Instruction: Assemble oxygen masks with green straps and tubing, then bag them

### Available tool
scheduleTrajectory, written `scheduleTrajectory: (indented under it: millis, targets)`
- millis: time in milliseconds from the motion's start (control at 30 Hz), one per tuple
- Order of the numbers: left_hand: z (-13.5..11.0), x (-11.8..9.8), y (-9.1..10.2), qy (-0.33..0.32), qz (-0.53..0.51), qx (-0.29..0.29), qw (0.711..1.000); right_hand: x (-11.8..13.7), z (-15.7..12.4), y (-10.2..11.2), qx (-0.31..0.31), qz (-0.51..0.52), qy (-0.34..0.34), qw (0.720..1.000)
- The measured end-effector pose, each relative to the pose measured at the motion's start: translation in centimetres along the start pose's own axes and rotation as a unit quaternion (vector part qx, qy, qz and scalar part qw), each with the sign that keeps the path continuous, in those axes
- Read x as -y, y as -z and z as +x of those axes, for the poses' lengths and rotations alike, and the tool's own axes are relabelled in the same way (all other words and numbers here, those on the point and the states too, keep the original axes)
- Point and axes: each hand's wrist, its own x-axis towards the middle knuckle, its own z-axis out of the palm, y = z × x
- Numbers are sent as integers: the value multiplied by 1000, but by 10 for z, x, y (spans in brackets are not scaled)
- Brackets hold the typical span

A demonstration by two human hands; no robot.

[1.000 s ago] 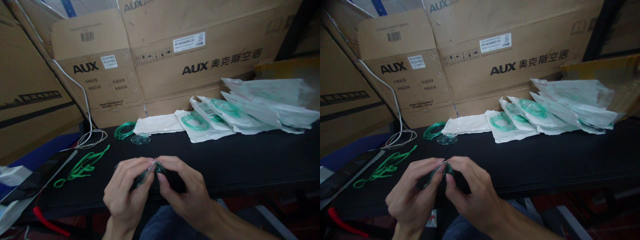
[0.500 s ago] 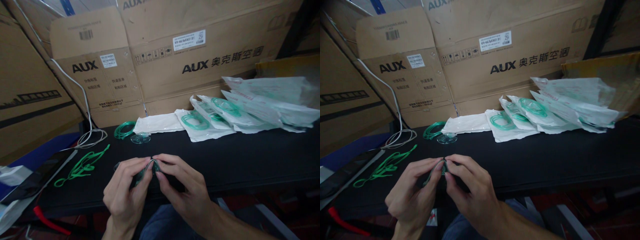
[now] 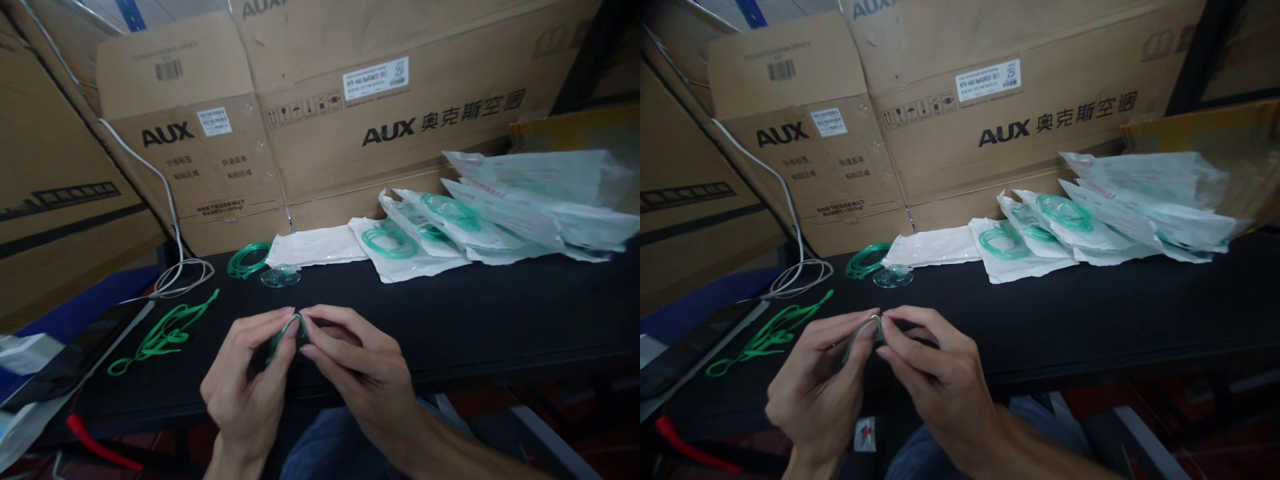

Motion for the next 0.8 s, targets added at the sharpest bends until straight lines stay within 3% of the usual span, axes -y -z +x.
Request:
scheduleTrajectory:
  millis: [200, 433, 800]
  targets:
    - [-1, 1, 0, 58, -45, 38, 997, -2, 2, 4, -29, -32, 20, 999]
    - [5, 0, 2, 2, 28, 59, 998, -3, 2, 5, -26, -35, 23, 999]
    - [6, 3, 6, -10, 12, 54, 998, -6, -2, 2, -19, -33, 11, 999]
